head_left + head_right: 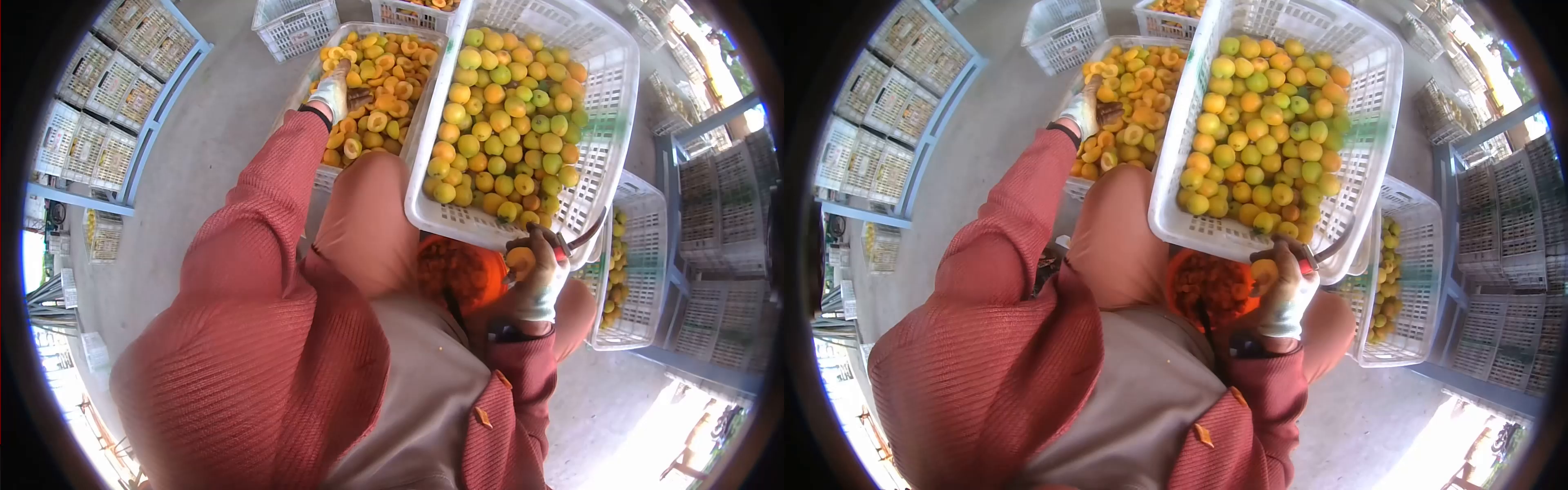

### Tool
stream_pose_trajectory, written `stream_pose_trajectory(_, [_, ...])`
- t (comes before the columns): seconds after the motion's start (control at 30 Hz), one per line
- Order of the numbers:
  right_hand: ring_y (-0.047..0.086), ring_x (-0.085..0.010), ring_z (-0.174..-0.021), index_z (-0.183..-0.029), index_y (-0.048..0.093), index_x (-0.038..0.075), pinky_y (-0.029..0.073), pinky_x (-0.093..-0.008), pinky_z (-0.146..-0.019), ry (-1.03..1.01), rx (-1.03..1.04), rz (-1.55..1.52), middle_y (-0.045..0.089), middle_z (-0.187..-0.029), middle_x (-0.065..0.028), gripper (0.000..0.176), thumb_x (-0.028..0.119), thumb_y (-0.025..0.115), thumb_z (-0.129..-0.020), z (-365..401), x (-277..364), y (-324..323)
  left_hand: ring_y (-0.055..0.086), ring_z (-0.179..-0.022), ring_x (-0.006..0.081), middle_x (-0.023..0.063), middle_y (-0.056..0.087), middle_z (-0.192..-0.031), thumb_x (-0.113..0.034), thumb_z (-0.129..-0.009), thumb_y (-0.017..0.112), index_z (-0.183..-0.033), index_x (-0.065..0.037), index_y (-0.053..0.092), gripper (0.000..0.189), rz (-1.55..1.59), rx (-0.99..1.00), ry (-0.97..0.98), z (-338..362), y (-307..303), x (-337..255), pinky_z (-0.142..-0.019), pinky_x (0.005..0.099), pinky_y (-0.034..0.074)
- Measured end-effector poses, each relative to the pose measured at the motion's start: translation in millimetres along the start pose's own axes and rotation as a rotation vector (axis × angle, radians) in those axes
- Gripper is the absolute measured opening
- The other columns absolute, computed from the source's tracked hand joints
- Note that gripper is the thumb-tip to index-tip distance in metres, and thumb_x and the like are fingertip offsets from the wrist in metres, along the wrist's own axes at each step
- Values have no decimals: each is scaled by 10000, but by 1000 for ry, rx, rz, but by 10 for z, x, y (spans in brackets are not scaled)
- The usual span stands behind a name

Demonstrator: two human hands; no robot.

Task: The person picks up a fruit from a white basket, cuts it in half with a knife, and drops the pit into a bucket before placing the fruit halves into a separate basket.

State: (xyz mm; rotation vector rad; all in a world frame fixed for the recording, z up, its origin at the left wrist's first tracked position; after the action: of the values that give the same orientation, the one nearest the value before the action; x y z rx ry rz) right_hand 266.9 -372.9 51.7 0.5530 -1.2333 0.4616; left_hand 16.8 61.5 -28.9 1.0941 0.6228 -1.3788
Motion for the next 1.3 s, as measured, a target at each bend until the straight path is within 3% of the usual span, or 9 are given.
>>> stream_pose_trajectory(0.17, [631,-149,-695,-1083,658,-57,474,-246,-541,-61,-18,-6,693,-782,-131,315,211,609,-926,-91,-55,61,655,-1034,332,247,497,-1391,-475,-981,559,-1488,-67,373,677,-115,-66,121,428,343,-338,-886,485,554])
stream_pose_trajectory(0.37, [673,-194,-827,-1085,669,-79,543,-300,-735,-388,133,218,707,-935,-141,313,195,559,-980,-84,59,83,645,-980,178,102,615,-1203,-205,-1005,573,-1269,8,604,341,-437,568,636,2148,1483,-249,-900,295,527])
stream_pose_trajectory(0.57, [662,-174,-750,-1045,680,-49,541,-287,-610,23,-60,-246,696,-928,-118,294,228,610,-975,-154,-287,-63,571,-1168,228,131,597,-1202,-96,-944,676,-1301,5,573,385,-759,1056,842,3056,2214,791,-984,341,483])
stream_pose_trajectory(0.7, [621,-179,-574,-1040,669,-35,477,-289,-444,-11,-146,-183,698,-898,-109,285,236,635,-958,-90,-241,-132,609,-1045,137,72,613,-1070,-10,-925,665,-1151,26,581,243,-435,934,117,3013,2180,1157,-890,277,506])
stream_pose_trajectory(0.87, [594,-133,-718,-938,655,-8,478,-285,-652,-72,-158,-364,656,-829,-49,190,182,662,-932,-132,-359,-91,619,-1010,127,50,616,-1029,-28,-942,656,-1143,16,584,217,-371,920,236,2974,2169,1217,-866,271,516])
stream_pose_trajectory(0.93, [591,-131,-713,-941,656,-9,479,-284,-648,-81,-163,-348,656,-834,-45,183,174,664,-929,-125,-312,-84,638,-770,127,73,624,-1012,-91,-925,690,-1117,32,633,235,-547,866,837,3033,2171,1022,-719,272,538])
stream_pose_trajectory(1.07, [585,-118,-697,-951,662,-11,475,-281,-640,-114,-173,-281,654,-807,-36,174,161,669,-928,-163,-372,-98,647,-833,137,84,660,-1027,-139,-942,679,-1157,27,649,273,-436,920,633,3051,2116,1053,-788,299,534])
stream_pose_trajectory(1.13, [579,-110,-682,-958,664,-13,469,-278,-622,-123,-176,-231,649,-782,-33,181,166,669,-930,-130,-302,-106,632,-977,149,66,657,-986,-152,-986,636,-1140,48,614,254,-288,933,66,2979,2077,1288,-853,280,507])
stream_pose_trajectory(1.3, [548,-191,-437,-1035,632,-70,482,-294,-462,-311,-287,-318,595,-609,-98,286,202,562,-982,97,292,-237,565,-792,103,45,634,-889,-287,-1009,544,-991,14,597,306,-251,833,219,2893,2034,1120,-722,242,463])
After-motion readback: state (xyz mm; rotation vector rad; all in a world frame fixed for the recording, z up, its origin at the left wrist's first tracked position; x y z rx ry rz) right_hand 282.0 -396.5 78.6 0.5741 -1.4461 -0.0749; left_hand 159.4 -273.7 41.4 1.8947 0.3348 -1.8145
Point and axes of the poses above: each hand's wrist, its own z-axis away from the middle knuckle, its own y-axis out of the palm, x = y × z, the point moved 7 cm from there along -z, towards the middle knuckle
